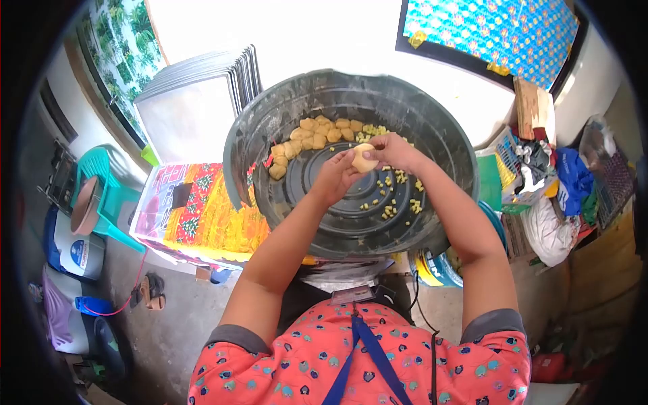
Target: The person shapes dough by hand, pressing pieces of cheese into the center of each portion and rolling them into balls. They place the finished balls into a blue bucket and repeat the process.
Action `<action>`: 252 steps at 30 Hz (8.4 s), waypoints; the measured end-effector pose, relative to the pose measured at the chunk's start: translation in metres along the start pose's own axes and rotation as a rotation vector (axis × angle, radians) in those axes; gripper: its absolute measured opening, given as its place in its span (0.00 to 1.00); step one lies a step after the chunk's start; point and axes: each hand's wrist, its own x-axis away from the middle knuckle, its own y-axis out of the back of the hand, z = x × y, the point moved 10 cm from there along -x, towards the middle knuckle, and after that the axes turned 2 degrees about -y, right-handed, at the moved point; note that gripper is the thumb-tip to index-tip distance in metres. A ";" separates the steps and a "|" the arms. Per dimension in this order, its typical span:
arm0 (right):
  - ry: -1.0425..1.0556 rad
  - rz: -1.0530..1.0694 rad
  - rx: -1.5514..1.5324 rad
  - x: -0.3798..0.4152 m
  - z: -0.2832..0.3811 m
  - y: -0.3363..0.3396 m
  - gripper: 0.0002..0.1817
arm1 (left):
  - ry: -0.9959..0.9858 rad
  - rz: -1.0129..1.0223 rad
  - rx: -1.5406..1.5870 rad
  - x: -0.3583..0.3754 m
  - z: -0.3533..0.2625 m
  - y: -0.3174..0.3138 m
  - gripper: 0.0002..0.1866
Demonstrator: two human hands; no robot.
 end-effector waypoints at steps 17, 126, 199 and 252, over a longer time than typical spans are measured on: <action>0.087 0.100 0.009 0.009 0.008 -0.007 0.24 | -0.025 -0.069 -0.159 0.000 -0.001 0.013 0.12; -0.126 -0.486 -0.766 0.261 -0.228 0.205 0.20 | 0.241 -0.143 -0.611 0.005 0.014 0.014 0.20; -0.100 0.010 -0.474 -0.005 0.023 -0.019 0.18 | -0.126 -0.120 -0.317 0.013 -0.056 0.012 0.11; -0.045 -0.129 -0.284 -0.004 0.014 -0.014 0.23 | -0.101 -0.026 -0.098 0.013 -0.052 0.002 0.17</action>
